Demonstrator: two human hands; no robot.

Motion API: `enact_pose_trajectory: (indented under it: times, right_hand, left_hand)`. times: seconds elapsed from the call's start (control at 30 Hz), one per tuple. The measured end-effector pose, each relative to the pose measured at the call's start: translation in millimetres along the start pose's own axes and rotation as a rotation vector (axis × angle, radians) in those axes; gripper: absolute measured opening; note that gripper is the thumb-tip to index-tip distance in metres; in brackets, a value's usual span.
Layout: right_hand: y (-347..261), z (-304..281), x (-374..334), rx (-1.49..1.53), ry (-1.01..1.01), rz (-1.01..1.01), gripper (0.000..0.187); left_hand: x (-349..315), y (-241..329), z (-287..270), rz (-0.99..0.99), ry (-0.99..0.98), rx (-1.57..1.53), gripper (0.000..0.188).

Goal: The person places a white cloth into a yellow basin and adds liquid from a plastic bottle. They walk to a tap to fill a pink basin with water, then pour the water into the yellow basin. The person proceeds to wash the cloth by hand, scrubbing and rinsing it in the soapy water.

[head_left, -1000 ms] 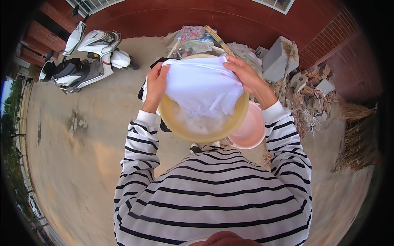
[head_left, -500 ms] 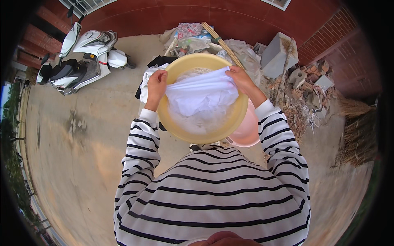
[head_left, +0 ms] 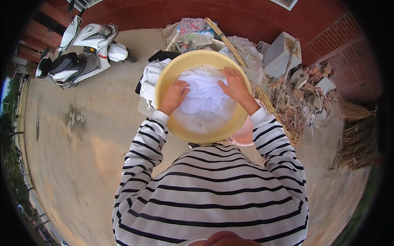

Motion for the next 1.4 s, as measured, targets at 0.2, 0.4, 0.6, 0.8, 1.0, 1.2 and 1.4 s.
enact_pose_trajectory:
  times: [0.2,0.4,0.6,0.8,1.0,1.2,1.4]
  right_hand:
    - [12,46,-22,0.106,-0.143,-0.030,0.015]
    - [-2,35,-20,0.289,0.012,-0.001,0.005]
    - [-44,45,-23,0.379,-0.006,0.058,0.007]
    - [-70,75,-30,0.450,-0.107,0.113,0.012]
    - [-75,89,-30,0.448,-0.108,0.147,0.015]
    - [-77,90,-29,0.469,-0.061,0.203,0.014]
    - [-50,73,-30,0.686,0.075,0.363,0.014]
  left_hand:
    - [7,-34,5,-0.435,-0.099,-0.156,0.028]
    - [0,-48,16,-0.560,-0.065,-0.298,0.032]
    - [-2,-57,22,-0.602,-0.042,-0.318,0.035]
    - [-5,-61,27,-0.709,-0.037,-0.343,0.038]
    - [-14,-82,45,-0.805,-0.018,-0.402,0.037]
    - [-15,-76,45,-0.878,0.033,-0.500,0.032]
    - [-12,-73,35,-0.706,0.006,-0.352,0.030]
Point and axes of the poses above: each hand's wrist, its own x-axis towards the middle knuckle, its own z-axis out of the palm, y = z × x, the point moved 5 cm from there along x, towards the middle knuckle, and after that the axes turned 8 degrees about x, right-handed, at the moved point
